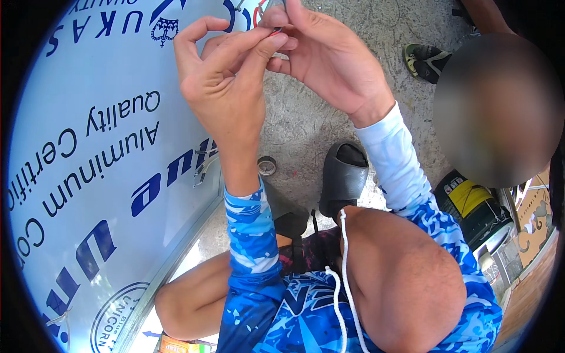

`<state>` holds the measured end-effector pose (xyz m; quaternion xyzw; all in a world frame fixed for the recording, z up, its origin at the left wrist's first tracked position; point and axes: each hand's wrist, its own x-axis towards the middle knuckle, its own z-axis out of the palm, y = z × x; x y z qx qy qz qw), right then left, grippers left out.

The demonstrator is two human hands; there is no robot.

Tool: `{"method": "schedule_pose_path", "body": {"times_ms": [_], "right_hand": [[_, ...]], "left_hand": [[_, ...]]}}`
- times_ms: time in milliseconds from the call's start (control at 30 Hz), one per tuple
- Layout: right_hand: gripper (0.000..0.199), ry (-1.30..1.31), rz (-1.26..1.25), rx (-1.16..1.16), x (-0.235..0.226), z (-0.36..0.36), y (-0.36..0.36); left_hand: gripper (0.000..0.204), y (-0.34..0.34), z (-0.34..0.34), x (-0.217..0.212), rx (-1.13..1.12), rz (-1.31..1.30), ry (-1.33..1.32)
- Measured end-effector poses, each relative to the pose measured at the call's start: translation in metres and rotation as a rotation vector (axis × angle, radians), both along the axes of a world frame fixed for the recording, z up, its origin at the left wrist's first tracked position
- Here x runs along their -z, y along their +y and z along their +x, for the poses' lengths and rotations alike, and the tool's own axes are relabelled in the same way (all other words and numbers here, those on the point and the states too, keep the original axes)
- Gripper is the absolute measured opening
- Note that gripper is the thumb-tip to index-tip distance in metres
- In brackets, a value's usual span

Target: Taping exposed electrical wire connections with black insulating tape.

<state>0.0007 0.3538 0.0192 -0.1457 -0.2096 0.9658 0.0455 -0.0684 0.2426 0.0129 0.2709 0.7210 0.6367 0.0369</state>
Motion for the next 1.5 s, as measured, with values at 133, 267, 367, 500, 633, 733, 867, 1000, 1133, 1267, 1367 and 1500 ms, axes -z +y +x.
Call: {"method": "schedule_pose_path", "body": {"times_ms": [133,267,367,500,633,733,867,1000,1133,1267,1367,1500], "right_hand": [[0.02,-0.057,0.037,0.079,-0.001,0.003,-0.002],[0.022,-0.28,0.395,0.15,-0.004,0.003,-0.004],[0.023,-0.335,0.818,0.195,-0.004,0.008,-0.001],[0.02,-0.314,0.928,0.261,0.003,0.011,-0.003],[0.02,-0.402,0.89,0.325,0.009,0.013,-0.004],[0.02,-0.4,0.829,0.36,0.012,0.013,-0.004],[0.022,-0.396,0.756,0.311,0.017,0.016,0.003],[0.028,-0.445,0.778,0.226,0.023,0.029,0.015],[0.031,-0.424,0.884,0.22,0.036,0.052,0.023],[0.024,-0.413,0.969,0.236,0.05,0.059,0.014],[0.023,-0.416,0.909,0.252,0.053,0.052,0.009],[0.02,-0.468,0.719,0.216,0.046,0.04,0.014]], "left_hand": [[0.015,0.001,-0.001,0.002,0.031,-0.008,0.003],[0.015,0.004,0.0,0.01,0.001,0.037,0.066],[0.016,0.005,0.003,0.014,-0.023,0.034,0.107],[0.016,0.008,0.006,0.015,-0.045,-0.012,0.113],[0.013,0.01,0.014,0.01,-0.021,-0.056,0.116],[0.012,0.013,0.018,0.004,-0.036,-0.039,0.023],[0.014,0.01,0.024,-0.023,-0.057,-0.029,-0.047],[0.014,-0.021,0.058,-0.081,0.08,0.022,-0.307],[0.027,-0.059,0.081,-0.121,0.415,0.084,-0.298],[0.035,-0.083,0.107,-0.132,0.471,0.239,-0.309],[0.045,-0.098,0.127,-0.136,0.553,0.212,-0.277],[0.055,-0.105,0.158,-0.141,0.343,0.136,-0.14]]}}
